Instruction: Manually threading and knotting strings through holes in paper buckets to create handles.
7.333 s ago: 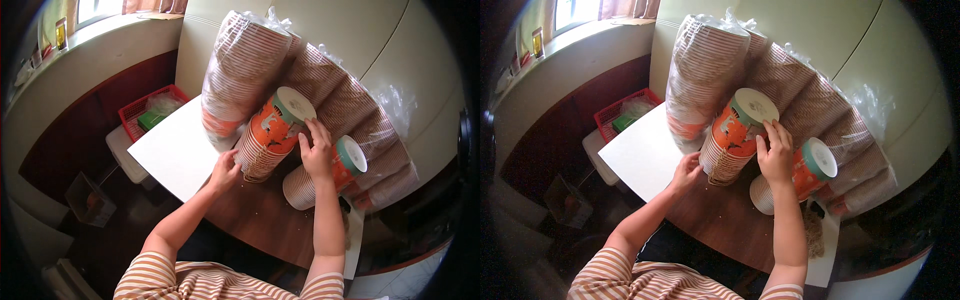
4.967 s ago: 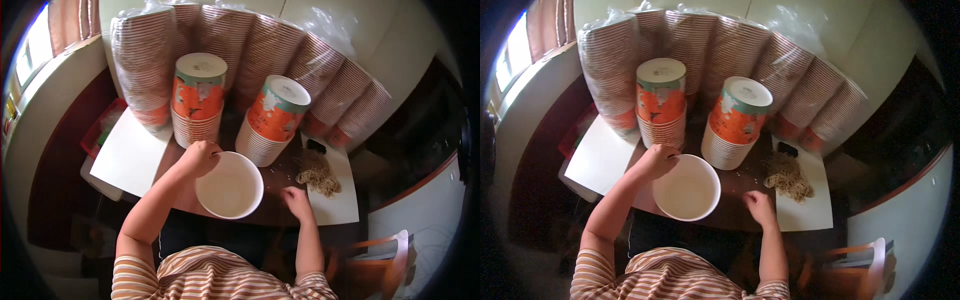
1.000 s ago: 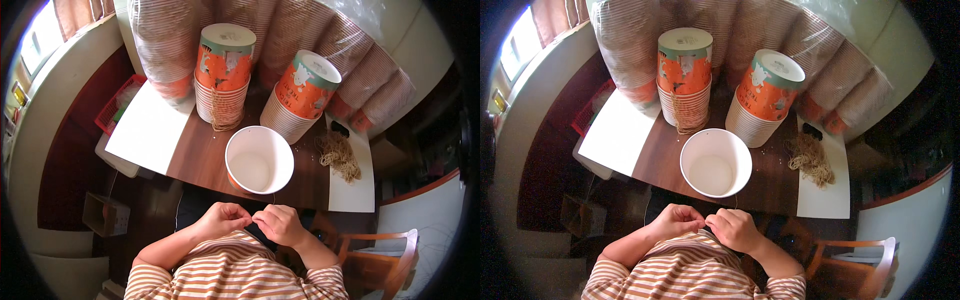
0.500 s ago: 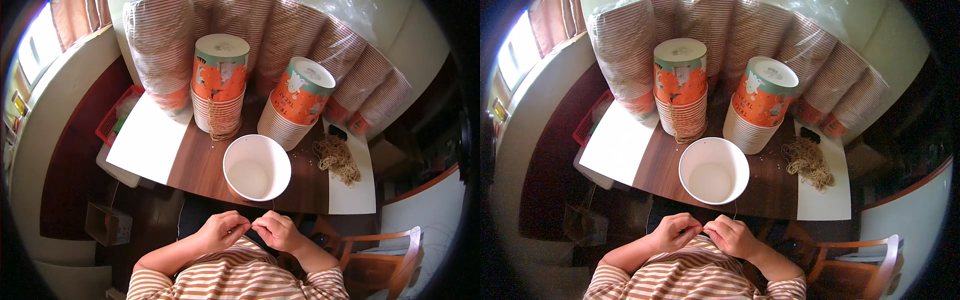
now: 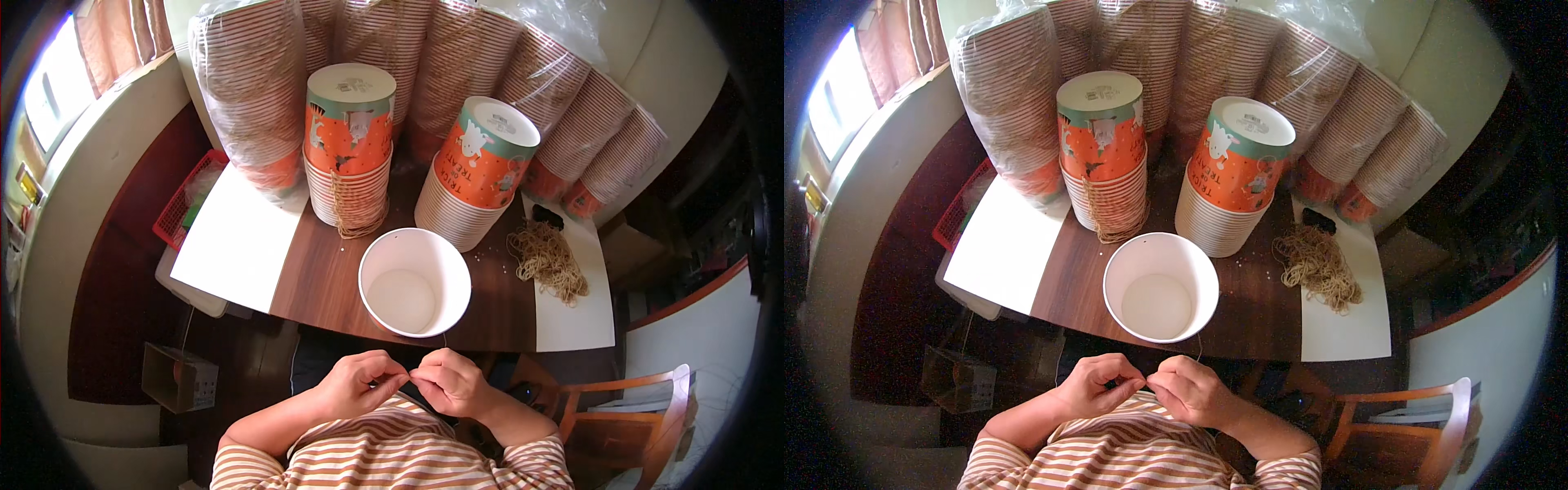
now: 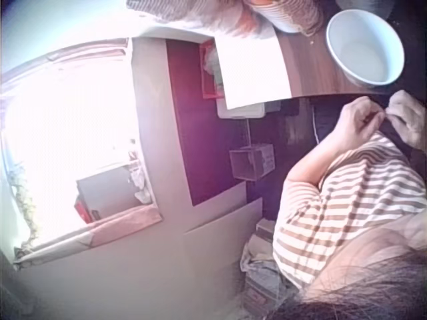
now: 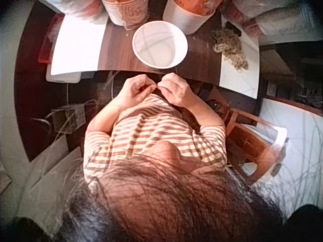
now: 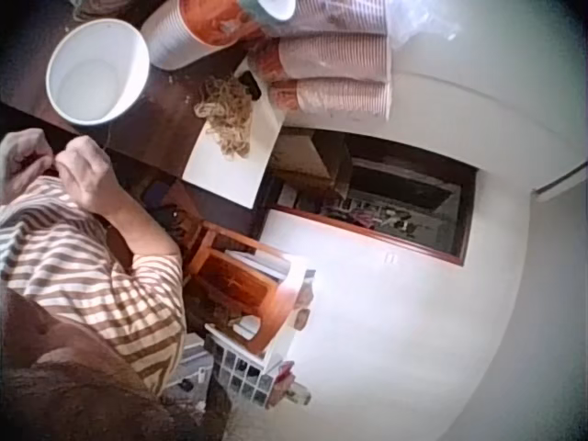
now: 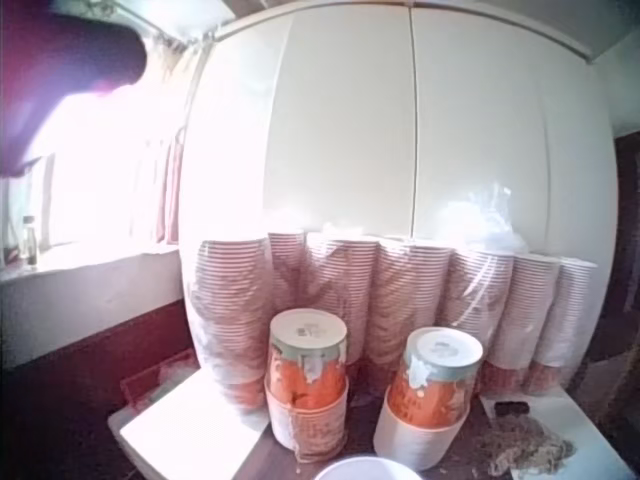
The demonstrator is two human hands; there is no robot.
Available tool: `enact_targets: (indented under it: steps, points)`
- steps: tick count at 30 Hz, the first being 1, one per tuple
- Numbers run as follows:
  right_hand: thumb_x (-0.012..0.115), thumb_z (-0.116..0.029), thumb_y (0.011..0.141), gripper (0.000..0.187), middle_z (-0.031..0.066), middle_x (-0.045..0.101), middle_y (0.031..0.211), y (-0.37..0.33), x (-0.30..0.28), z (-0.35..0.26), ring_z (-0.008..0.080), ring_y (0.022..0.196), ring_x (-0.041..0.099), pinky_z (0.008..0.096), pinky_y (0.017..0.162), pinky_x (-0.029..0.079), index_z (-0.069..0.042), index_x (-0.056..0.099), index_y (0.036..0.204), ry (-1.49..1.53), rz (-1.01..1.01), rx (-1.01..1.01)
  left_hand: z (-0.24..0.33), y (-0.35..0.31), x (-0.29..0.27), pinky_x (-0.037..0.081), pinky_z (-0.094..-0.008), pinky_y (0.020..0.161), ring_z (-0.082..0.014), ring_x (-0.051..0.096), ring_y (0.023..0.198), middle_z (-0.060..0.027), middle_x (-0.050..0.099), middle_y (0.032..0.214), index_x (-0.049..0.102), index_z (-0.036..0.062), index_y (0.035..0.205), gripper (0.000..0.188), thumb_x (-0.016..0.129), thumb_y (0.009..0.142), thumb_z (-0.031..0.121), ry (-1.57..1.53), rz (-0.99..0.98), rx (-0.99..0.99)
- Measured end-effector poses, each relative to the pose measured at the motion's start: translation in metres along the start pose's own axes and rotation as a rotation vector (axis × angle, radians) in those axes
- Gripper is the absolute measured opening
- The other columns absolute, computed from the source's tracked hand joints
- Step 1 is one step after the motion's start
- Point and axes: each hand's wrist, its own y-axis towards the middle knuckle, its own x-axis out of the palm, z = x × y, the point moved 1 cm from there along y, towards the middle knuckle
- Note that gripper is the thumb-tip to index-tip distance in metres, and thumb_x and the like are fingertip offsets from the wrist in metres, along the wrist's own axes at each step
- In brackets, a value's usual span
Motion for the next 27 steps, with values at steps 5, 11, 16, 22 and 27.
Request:
enact_targets:
  steps: [5,11,16,22,27]
  points:
    - [0.068,0.005,0.074,0.024,0.0093,0.058,0.083,0.005,-0.006,-0.007,0.0212,0.07,0.06,0.0296,0.061,0.05,-0.002,0.06,0.096,0.134,-0.035,0.166,0.004,0.004,-0.004,0.048,-0.0286,0.055,-0.0208,0.062,0.065,-0.0097,0.062,0.074,0.064,0.0002,0.081,0.004,0.068,0.08,0.003,0.036,0.006,0.04]
    - [0.068,0.005,0.073,0.025,0.0095,0.058,0.086,0.007,-0.008,-0.004,0.0216,0.072,0.062,0.0299,0.06,0.051,-0.002,0.058,0.095,0.088,-0.021,0.095,0.011,0.011,-0.007,0.048,-0.0292,0.054,-0.0213,0.062,0.064,-0.01,0.062,0.073,0.064,0.0001,0.081,0.004,0.067,0.079,0.001,0.022,-0.01,0.049]
    - [0.068,0.004,0.072,0.027,0.0093,0.057,0.086,0.011,-0.013,-0.006,0.0215,0.072,0.062,0.0298,0.058,0.053,-0.001,0.057,0.096,-0.082,-0.05,-0.002,0.013,0.016,-0.009,0.046,-0.0307,0.051,-0.0235,0.058,0.061,-0.0089,0.057,0.07,0.063,0.0006,0.083,0.005,0.066,0.079,0.003,0.028,0.001,0.154]
    - [0.07,0.002,0.071,0.03,0.0093,0.057,0.086,0.022,-0.02,-0.003,0.021,0.069,0.062,0.03,0.056,0.053,0.0,0.057,0.097,-0.229,-0.083,-0.141,0.016,0.026,-0.017,0.047,-0.0308,0.058,-0.0195,0.058,0.065,-0.0062,0.057,0.075,0.062,0.001,0.087,0.016,0.069,0.073,0.006,0.43,0.05,0.566]
    - [0.071,0.001,0.071,0.028,0.0096,0.058,0.082,0.037,-0.027,-0.001,0.0224,0.07,0.062,0.0308,0.056,0.054,0.0,0.057,0.095,-0.146,-0.122,-0.127,0.03,0.033,-0.036,0.048,-0.0302,0.063,-0.0166,0.058,0.072,-0.0042,0.055,0.08,0.063,0.0009,0.092,0.028,0.062,0.067,0.012,0.724,-0.033,0.757]
